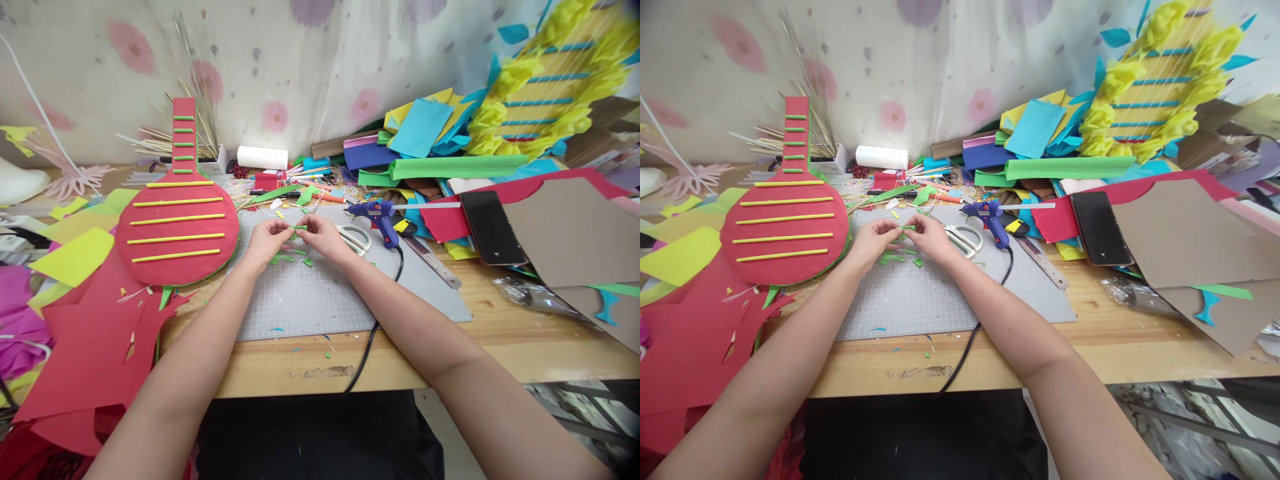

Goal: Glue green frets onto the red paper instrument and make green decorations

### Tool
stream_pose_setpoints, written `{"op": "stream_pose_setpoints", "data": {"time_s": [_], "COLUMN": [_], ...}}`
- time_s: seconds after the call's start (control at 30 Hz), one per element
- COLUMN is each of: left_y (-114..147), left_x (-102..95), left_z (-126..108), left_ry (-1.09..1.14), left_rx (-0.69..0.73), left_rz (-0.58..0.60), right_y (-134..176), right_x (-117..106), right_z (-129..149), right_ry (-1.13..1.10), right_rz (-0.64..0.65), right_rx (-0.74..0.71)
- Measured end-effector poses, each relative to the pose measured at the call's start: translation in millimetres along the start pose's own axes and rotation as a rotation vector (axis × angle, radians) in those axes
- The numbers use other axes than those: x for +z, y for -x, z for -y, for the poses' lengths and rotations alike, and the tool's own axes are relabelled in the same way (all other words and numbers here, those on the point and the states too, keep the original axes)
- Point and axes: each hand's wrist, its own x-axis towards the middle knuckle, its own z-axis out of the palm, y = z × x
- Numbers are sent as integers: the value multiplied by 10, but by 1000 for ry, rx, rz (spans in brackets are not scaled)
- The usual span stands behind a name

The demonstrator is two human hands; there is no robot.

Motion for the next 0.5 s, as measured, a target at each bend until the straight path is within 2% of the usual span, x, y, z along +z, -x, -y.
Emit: {"op": "stream_pose_setpoints", "data": {"time_s": [0.3, 0.4, 0.5], "left_y": [-2, 10, 22], "left_x": [4, 12, 25], "left_z": [14, 1, -15], "left_ry": [83, 135, 164], "left_rx": [-14, -5, -14], "left_rz": [33, 11, -5], "right_y": [24, 30, 27], "right_x": [-11, -11, 7], "right_z": [64, 64, 49], "right_ry": [-143, -224, -202], "right_rz": [-18, 2, -5], "right_rx": [47, 75, 49]}}
